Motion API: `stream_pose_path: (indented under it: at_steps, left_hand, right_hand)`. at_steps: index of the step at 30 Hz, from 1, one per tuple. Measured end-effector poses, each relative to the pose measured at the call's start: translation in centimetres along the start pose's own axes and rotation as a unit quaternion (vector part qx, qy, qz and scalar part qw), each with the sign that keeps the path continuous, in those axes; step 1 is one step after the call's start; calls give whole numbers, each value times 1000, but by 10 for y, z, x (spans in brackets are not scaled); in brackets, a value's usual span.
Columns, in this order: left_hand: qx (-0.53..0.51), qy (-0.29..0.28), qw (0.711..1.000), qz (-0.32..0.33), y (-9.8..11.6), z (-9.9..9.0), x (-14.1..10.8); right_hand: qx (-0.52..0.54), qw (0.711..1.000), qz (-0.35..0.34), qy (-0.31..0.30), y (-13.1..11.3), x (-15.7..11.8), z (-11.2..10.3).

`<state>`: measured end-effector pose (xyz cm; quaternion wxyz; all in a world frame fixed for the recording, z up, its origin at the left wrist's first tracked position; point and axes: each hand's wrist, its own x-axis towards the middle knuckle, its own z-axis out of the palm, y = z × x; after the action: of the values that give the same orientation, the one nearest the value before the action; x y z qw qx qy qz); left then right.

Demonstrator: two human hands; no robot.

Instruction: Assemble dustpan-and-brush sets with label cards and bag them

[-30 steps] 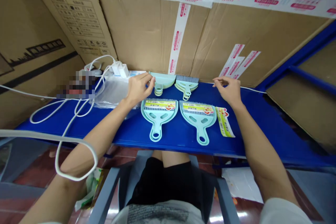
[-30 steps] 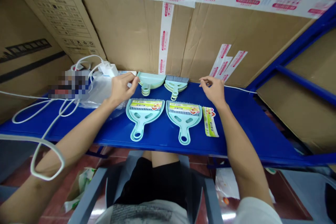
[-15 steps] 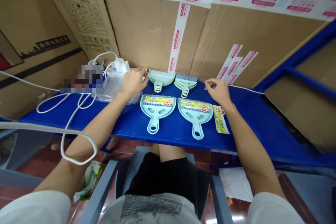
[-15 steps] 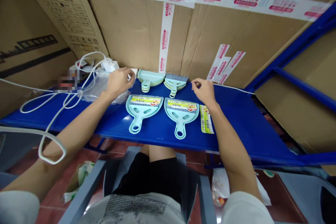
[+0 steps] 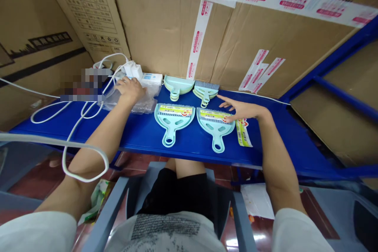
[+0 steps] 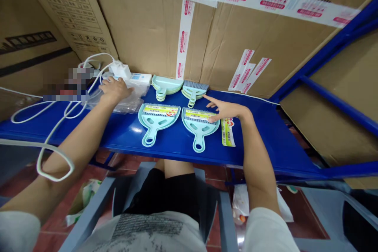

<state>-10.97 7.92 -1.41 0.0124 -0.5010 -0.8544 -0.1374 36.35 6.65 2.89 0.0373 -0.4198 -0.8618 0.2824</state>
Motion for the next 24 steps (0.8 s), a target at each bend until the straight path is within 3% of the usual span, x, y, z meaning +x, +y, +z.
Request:
stream_pose_path:
  at_steps: [4,10,24]
  left_hand:
    - [16,-5,1000,1,-2,-2,1]
    - [10,-17,999,-29,-6,0,7]
    - [-8,-31,997,-65,-20,6,22]
  right_hand:
    - [-53,997,-26,-56,-2,-9,-3]
    - [-107,991,-51,-58,-15,-7,5]
    - [-148,987,-12,-69,-27,-3,10]
